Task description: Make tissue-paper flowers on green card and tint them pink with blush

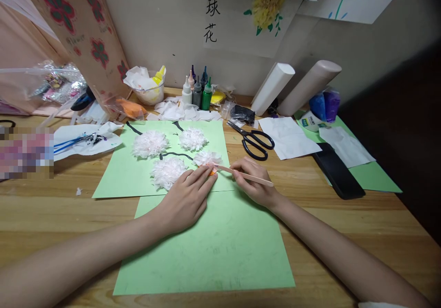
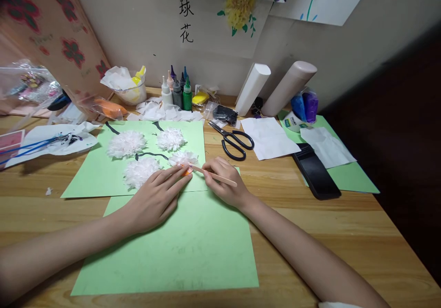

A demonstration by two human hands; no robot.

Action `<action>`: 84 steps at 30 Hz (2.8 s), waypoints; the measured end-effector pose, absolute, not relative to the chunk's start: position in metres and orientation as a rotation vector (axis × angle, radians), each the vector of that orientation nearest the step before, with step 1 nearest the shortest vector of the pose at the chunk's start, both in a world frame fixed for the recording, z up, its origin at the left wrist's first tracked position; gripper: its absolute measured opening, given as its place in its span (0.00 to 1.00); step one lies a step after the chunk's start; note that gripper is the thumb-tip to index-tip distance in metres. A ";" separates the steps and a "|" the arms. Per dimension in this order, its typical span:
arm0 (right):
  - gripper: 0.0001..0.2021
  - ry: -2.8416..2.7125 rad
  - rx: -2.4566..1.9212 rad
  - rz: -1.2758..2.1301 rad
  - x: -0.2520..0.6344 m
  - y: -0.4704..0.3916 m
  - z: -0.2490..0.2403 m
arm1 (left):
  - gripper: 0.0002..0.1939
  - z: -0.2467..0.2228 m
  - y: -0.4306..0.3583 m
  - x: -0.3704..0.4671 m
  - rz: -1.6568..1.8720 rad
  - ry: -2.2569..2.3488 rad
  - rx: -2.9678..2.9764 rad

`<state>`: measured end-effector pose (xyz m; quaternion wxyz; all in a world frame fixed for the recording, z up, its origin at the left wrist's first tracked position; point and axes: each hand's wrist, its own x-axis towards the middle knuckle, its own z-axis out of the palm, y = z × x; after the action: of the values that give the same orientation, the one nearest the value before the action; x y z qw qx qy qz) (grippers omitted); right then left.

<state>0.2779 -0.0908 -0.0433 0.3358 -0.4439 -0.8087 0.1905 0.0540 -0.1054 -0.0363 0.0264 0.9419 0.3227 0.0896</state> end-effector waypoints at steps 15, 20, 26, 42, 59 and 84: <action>0.05 -2.144 -1.173 0.464 0.278 -0.090 -0.045 | 0.24 -0.038 -0.106 0.053 0.303 1.037 2.927; 0.05 -2.151 -1.215 0.484 0.278 -0.090 -0.045 | 0.23 -0.035 -0.108 0.054 0.281 1.053 2.982; 0.05 -2.158 -1.208 0.519 0.278 -0.089 -0.045 | 0.22 -0.034 -0.109 0.055 0.270 1.049 2.992; 0.07 -2.098 -1.170 0.537 0.278 -0.090 -0.043 | 0.22 -0.032 -0.108 0.055 0.247 0.996 2.973; 0.08 -2.152 -1.210 0.651 0.275 -0.086 -0.041 | 0.26 -0.035 -0.107 0.057 0.316 1.062 2.965; 0.07 -2.074 -1.197 0.611 0.279 -0.088 -0.043 | 0.25 -0.038 -0.097 0.071 0.441 1.286 3.060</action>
<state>0.2787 -0.0882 -0.0426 0.3289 -0.4573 -0.7926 0.2336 0.0712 -0.0967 -0.0377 -0.1035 0.9089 0.3821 0.1311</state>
